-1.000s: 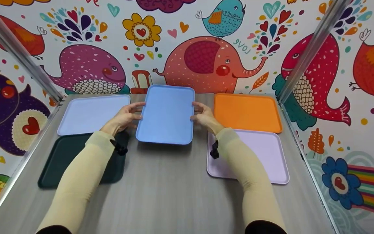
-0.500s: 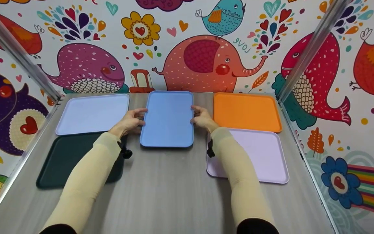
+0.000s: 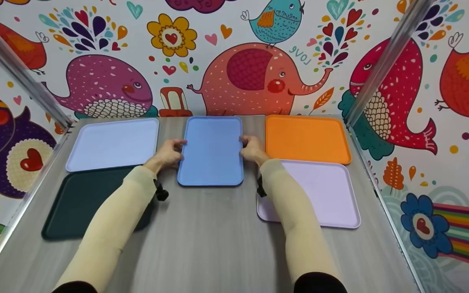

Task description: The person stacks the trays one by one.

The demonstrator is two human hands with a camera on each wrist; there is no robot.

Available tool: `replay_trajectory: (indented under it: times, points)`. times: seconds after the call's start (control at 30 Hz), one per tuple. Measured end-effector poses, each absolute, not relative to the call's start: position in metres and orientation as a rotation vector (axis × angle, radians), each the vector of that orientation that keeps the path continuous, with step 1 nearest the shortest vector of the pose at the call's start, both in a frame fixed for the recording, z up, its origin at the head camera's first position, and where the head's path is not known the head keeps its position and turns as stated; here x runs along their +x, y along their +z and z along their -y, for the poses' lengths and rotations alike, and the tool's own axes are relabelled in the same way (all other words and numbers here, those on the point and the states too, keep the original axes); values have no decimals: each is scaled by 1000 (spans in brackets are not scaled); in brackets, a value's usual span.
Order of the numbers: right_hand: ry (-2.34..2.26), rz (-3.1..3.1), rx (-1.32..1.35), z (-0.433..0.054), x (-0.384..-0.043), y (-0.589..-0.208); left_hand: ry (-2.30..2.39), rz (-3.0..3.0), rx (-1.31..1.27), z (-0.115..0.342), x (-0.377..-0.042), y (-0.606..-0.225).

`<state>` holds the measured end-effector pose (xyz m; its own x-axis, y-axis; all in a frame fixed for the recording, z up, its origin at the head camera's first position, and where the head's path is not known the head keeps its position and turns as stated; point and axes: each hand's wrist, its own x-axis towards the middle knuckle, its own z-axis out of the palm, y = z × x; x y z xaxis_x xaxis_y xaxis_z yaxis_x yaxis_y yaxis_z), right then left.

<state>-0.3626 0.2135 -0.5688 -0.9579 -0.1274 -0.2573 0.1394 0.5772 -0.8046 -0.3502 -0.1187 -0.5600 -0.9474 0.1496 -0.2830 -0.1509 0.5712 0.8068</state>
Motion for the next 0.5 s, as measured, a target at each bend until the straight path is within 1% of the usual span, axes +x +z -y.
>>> replay_trajectory:
  times: [0.03, 0.2, 0.27, 0.43, 0.5]
  points:
    - [-1313, -2532, 9, -213, -363, -568, 1278, -2514, 0, 118, -353, -561]
    - [-1266, -2553, 17, -213, -362, -567, 1057, -2659, 49, 123, -386, -596]
    - [-1268, -2562, 17, -213, -361, -567, 1009, -2698, 68, 124, -395, -607]
    - [-1243, -2667, -9, -211, -357, -567, 1045, -2664, 67, 122, -381, -588]
    - [-1250, -2720, -3, -209, -354, -566, 1078, -2648, 70, 125, -379, -587]
